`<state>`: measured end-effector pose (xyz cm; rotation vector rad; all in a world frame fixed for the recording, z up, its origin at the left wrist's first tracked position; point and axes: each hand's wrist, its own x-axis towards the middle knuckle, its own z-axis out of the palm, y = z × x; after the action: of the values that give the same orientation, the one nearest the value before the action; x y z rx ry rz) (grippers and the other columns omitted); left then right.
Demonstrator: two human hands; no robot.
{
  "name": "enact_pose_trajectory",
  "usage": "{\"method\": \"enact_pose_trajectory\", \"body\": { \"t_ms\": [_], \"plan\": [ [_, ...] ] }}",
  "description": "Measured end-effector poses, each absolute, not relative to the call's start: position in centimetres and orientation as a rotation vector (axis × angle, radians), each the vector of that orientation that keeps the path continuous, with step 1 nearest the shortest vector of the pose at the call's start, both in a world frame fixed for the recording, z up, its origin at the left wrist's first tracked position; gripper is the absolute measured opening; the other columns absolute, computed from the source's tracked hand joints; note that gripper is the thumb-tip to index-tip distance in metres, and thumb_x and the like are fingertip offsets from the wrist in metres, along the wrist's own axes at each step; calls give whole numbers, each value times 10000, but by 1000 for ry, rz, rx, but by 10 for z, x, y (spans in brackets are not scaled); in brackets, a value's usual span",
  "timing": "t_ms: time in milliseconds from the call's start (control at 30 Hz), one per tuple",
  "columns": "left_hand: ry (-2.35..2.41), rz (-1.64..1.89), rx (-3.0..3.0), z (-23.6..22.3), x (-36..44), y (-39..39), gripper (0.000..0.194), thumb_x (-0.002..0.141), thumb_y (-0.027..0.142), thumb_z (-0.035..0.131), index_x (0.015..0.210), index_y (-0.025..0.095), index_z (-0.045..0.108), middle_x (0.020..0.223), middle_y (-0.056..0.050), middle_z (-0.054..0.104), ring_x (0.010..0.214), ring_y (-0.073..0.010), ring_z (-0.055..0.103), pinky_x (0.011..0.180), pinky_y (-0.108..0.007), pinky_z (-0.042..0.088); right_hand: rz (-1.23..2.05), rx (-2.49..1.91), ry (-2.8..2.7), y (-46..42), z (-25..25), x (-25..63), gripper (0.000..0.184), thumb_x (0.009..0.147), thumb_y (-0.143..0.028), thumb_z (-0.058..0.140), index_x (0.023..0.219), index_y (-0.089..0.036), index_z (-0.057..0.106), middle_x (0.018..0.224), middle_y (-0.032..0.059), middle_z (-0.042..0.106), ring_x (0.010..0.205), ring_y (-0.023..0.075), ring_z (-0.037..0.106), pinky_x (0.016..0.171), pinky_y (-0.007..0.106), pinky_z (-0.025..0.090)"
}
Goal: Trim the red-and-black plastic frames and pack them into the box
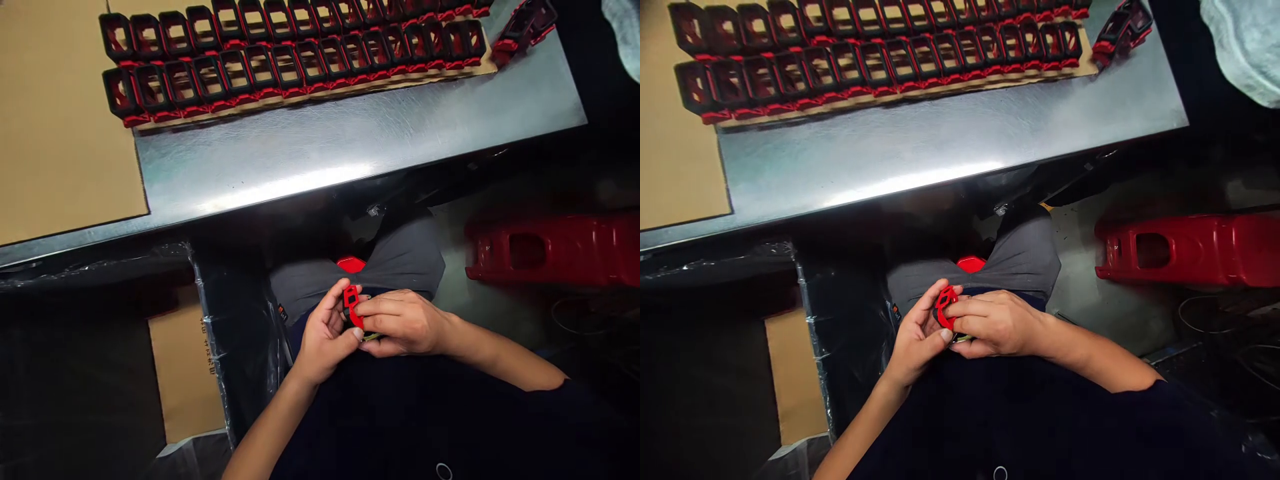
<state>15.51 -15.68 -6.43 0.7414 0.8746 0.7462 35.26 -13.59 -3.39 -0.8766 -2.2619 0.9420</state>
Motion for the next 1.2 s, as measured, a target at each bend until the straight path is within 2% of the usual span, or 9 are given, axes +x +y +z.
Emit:
{"method": "enact_pose_trajectory", "body": {
  "t_ms": [167,333,467,600,700,867,1000,1100,1200],
  "plan": [
    [881,827,877,-68,151,-156,807,770,464,827,1480,277,494,1419,-171,615,1227,-310,671,1011,-460,582,1029,-892,-2155,-140,-34,358,155,904,-327,703,1004,-220,755,1097,89,772,867,214,750,792,328,630],
    [874,998,956,-74,138,-150,763,817,592,726,1485,331,468,1397,-149,628,1209,-320,676,960,-484,605,1674,-1323,-1780,-162,-36,374,296,983,-428,612,1056,-188,770,865,55,750,656,131,670,579,228,532],
    [791,1034,956,-78,133,-147,764,818,754,567,1458,343,493,1325,-157,665,1122,-335,714,843,-494,636,1853,-1323,-2044,-169,-22,380,311,1005,-427,576,1160,-243,774,861,40,669,797,150,660,719,261,528],
    [833,958,1028,-82,135,-151,877,781,826,524,1498,330,422,1347,-177,638,1134,-345,703,835,-495,629,1889,-1239,-2219,-164,-12,383,352,1008,-353,558,1338,-312,673,891,32,612,842,165,629,786,300,530],
    [789,969,1056,-84,136,-154,837,814,756,581,1522,366,369,1424,-162,580,1213,-343,661,871,-475,620,1946,-1274,-2037,-160,-17,387,328,972,-312,603,1278,-263,712,919,42,618,799,148,619,725,275,525],
    [747,1045,1132,-80,137,-155,795,849,507,733,1542,384,361,1431,-132,533,1264,-319,624,919,-433,614,1944,-1361,-1368,-155,-23,390,279,868,-426,753,1014,-188,752,920,38,646,657,96,590,610,233,526],
    [883,1047,1501,-69,140,-154,862,813,310,785,1558,302,350,1362,-140,536,1234,-297,599,1006,-486,560,1535,-1275,-1640,-152,-9,380,248,914,-314,736,1144,-218,735,944,40,711,696,99,632,638,215,544],
    [936,1010,1764,-59,144,-152,873,791,177,750,1560,242,341,1302,-148,551,1179,-275,591,982,-478,564,1156,-1176,-1938,-153,-4,369,256,953,-251,685,1205,-204,695,962,60,706,763,121,657,669,221,554],
    [928,998,1849,-53,147,-151,860,806,169,714,1566,208,315,1273,-156,533,1153,-259,587,931,-435,581,1122,-1131,-1998,-157,-7,362,255,1015,-278,565,1236,-167,630,934,77,663,787,148,645,666,246,572]
  ]
}}
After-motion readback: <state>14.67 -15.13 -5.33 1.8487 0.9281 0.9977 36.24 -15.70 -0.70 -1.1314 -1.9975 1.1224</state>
